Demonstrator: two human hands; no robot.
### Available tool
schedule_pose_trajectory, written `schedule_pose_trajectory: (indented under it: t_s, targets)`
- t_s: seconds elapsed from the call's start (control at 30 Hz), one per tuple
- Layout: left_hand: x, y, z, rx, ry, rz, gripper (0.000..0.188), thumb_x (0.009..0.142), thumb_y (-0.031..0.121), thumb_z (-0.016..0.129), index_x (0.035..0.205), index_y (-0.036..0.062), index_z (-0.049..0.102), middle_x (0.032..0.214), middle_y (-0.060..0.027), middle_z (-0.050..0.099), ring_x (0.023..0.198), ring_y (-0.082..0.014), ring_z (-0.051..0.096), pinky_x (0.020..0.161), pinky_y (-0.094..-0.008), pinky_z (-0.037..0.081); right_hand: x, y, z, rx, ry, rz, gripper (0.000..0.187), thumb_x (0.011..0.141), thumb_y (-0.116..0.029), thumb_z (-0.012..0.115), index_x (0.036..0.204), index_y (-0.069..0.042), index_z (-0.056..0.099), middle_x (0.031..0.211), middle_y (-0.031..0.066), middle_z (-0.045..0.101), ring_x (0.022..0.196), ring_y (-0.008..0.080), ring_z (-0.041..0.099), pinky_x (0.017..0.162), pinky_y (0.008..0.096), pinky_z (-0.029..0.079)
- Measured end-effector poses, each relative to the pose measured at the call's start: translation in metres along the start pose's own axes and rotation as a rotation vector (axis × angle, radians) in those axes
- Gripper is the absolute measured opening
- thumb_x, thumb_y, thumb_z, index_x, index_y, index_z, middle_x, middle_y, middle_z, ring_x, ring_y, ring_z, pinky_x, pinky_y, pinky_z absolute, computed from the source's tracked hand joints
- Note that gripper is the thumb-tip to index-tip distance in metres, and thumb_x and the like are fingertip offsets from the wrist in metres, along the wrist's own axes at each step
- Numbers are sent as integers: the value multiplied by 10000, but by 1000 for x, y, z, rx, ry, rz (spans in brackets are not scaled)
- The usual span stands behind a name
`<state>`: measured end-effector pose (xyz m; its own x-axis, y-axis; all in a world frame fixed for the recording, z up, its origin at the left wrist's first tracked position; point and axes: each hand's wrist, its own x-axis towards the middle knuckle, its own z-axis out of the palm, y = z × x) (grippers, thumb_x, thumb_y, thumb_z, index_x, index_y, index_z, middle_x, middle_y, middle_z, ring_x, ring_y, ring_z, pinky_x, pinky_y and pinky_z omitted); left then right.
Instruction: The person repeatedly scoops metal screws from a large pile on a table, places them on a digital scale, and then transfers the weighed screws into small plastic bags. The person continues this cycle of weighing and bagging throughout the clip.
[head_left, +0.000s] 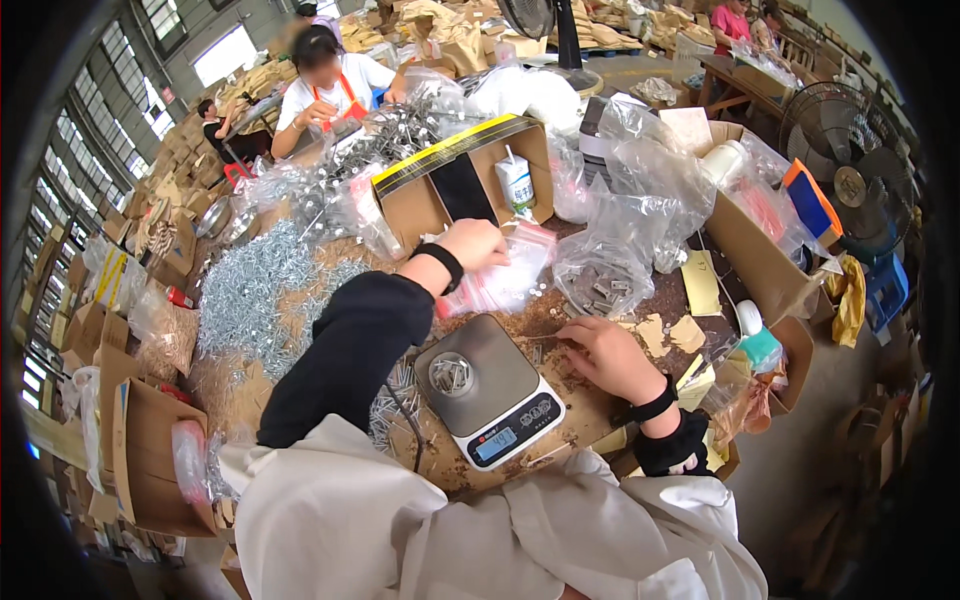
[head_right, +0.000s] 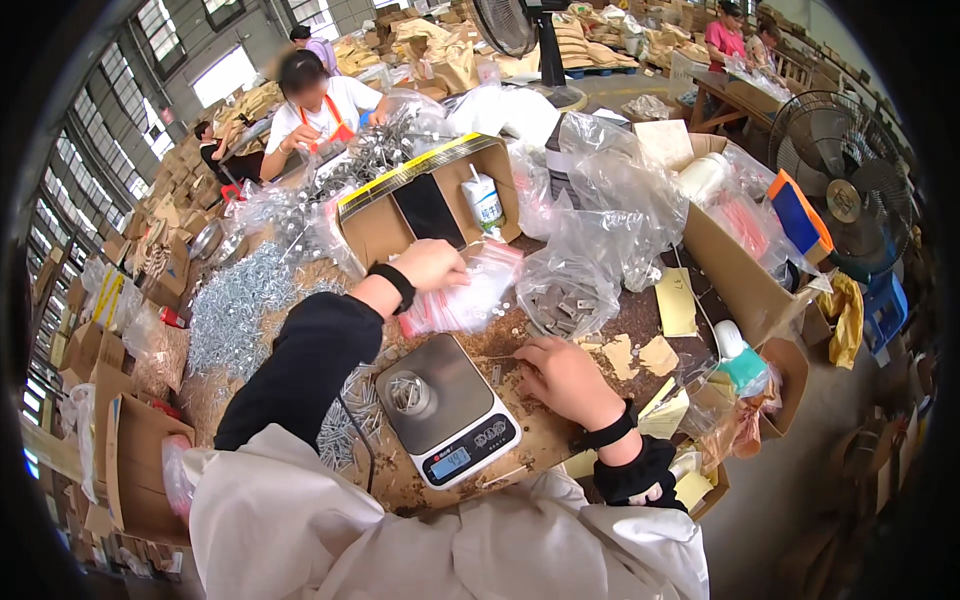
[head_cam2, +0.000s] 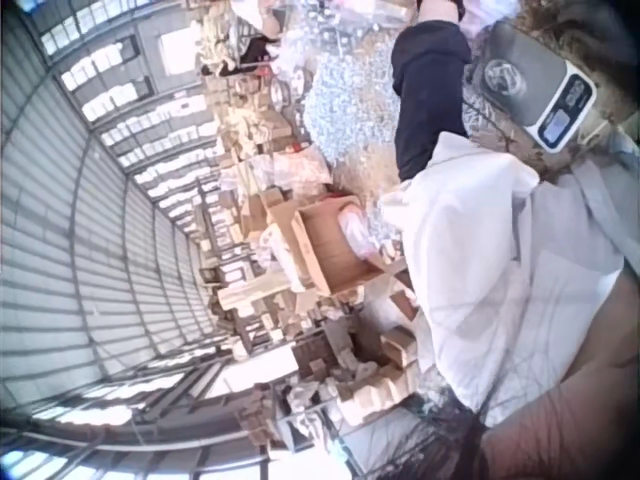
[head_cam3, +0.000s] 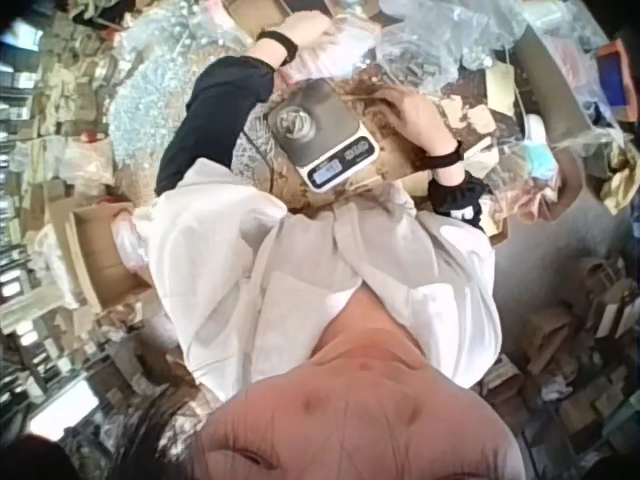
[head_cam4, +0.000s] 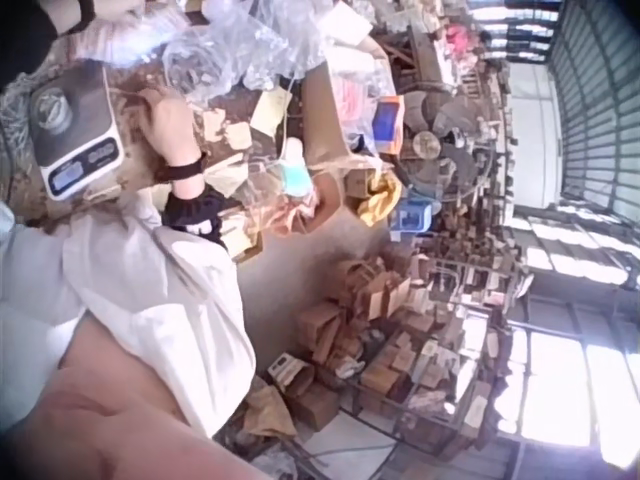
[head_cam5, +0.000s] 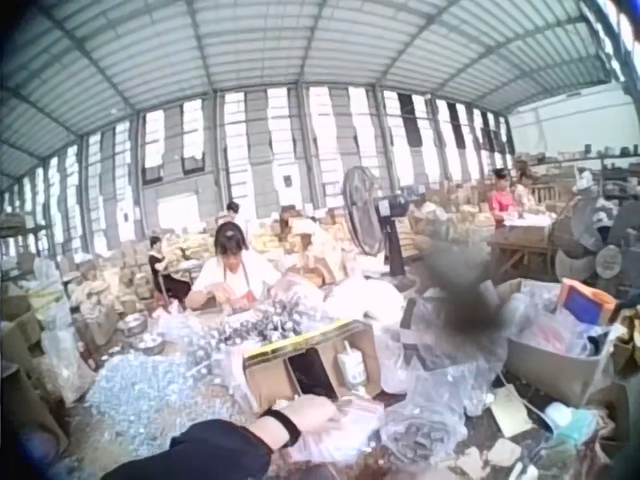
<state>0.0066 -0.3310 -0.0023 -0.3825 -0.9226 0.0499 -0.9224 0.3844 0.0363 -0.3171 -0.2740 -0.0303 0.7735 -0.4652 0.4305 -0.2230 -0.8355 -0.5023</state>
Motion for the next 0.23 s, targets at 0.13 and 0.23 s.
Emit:
schedule_pose_trajectory:
  t_s: [0.13,0.23]
  targets:
    - [-26,2,-27,-105,-57,-107,277,796,375,785,816,100,757,754,-124,698,744,-334,682,683,-445,524,2,-6,-11,36,2,56,188,805,-71,685,986,-22,681,903,154,661,872,364,643,788,432,529]
    - [-44,2,-29,-270,94,-105,331,789,377,798,853,56,747,823,-143,706,816,-311,692,712,-414,525,2,-5,-9,106,-38,204,204,811,-70,693,1014,-46,699,907,156,673,854,310,678,762,402,539]
